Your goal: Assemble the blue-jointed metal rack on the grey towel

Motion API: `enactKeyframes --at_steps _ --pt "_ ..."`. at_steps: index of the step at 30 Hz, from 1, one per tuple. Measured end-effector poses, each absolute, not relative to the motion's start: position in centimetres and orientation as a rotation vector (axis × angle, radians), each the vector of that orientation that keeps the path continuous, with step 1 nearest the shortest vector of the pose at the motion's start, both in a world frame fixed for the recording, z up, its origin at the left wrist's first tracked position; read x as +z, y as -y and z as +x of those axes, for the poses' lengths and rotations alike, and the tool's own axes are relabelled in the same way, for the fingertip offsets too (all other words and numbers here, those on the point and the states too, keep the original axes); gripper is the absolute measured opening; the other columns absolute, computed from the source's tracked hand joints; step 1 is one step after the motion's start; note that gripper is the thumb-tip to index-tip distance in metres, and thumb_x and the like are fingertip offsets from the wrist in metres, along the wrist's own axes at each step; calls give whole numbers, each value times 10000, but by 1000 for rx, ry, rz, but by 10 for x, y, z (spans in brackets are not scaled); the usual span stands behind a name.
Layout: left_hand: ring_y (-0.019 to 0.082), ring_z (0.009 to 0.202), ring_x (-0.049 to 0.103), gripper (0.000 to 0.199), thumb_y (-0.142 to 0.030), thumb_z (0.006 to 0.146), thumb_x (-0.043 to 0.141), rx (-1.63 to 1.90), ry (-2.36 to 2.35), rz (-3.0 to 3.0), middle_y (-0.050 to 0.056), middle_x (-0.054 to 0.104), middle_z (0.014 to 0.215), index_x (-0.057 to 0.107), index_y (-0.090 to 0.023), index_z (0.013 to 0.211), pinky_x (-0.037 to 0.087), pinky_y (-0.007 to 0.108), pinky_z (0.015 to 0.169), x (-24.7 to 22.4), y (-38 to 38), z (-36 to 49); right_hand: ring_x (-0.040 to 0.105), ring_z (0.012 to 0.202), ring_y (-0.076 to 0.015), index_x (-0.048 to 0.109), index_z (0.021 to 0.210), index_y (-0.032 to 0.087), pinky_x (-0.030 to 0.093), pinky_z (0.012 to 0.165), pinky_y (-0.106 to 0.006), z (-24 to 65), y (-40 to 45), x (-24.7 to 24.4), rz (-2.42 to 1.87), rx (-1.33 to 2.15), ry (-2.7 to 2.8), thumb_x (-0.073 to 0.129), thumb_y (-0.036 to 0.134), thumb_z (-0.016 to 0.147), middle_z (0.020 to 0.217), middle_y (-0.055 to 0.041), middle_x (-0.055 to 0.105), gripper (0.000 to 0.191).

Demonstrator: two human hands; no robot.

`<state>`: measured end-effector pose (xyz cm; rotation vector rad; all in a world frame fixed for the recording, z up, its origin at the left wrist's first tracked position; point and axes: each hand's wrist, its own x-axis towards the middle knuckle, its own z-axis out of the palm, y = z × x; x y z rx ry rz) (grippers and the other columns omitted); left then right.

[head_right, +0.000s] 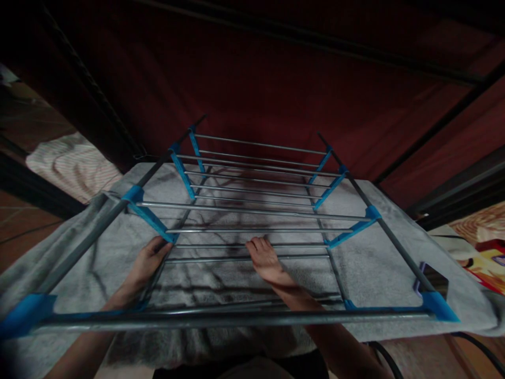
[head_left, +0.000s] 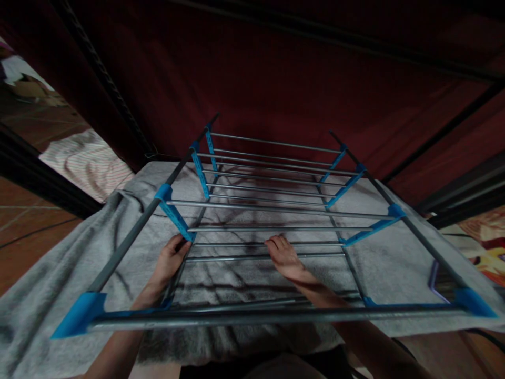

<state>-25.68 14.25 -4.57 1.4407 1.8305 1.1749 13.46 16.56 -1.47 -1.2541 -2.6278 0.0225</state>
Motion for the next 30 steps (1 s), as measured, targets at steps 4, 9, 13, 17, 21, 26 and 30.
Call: enactKeyframes --at_steps 4,9,13,17,21,26,30 --pt "281 1031 630 466 -586 786 595 1170 -1826 1459 101 678 1065 645 -179 1008 479 420 994 -50 -143 -258 576 972 -223 639 1100 203 449 896 -367 123 -152 -20 -1180 76 2777 492 246 986 1064 -72 646 191" --pt "285 1051 625 462 -581 782 585 1167 -1815 1446 102 678 1077 642 -186 1015 480 426 1000 -48 -143 -259 590 994 -227 630 1061 190 455 909 -363 116 -149 -13 -1248 208 2849 539 217 960 1081 -74 655 139" --pt "285 1057 623 458 -575 781 586 1142 -1781 1447 105 682 1069 645 -182 1009 471 427 1012 -43 -141 -259 610 975 -194 635 1000 215 454 920 -339 133 -145 3 -1040 467 2919 573 221 940 1044 -38 667 87" --pt "289 1038 625 445 -561 770 602 1180 -1785 1438 111 676 1076 642 -183 1000 480 432 991 -45 -141 -257 611 971 -186 645 990 224 475 873 -316 142 -144 15 -1098 574 2833 560 262 956 1030 -27 664 100" --pt "283 1012 624 408 -533 784 595 1179 -1795 1453 108 668 1049 638 -184 989 487 428 973 -44 -142 -255 566 1102 -212 599 1201 212 441 988 -366 113 -162 12 -1233 360 2653 490 232 988 1202 -70 627 241" --pt "276 1007 619 335 -480 796 586 1194 -1799 1517 92 658 1024 617 -192 965 501 422 950 -42 -144 -252 571 1085 -229 607 1166 194 441 975 -364 65 -187 -7 -1202 242 2756 491 210 978 1154 -85 637 222" --pt "273 950 643 353 -459 783 566 1195 -1799 1473 83 674 972 601 -192 1012 524 432 912 -47 -143 -250 600 1057 -213 611 1171 197 451 952 -339 53 -195 -17 -1263 282 2778 410 214 1010 1131 -78 664 258"
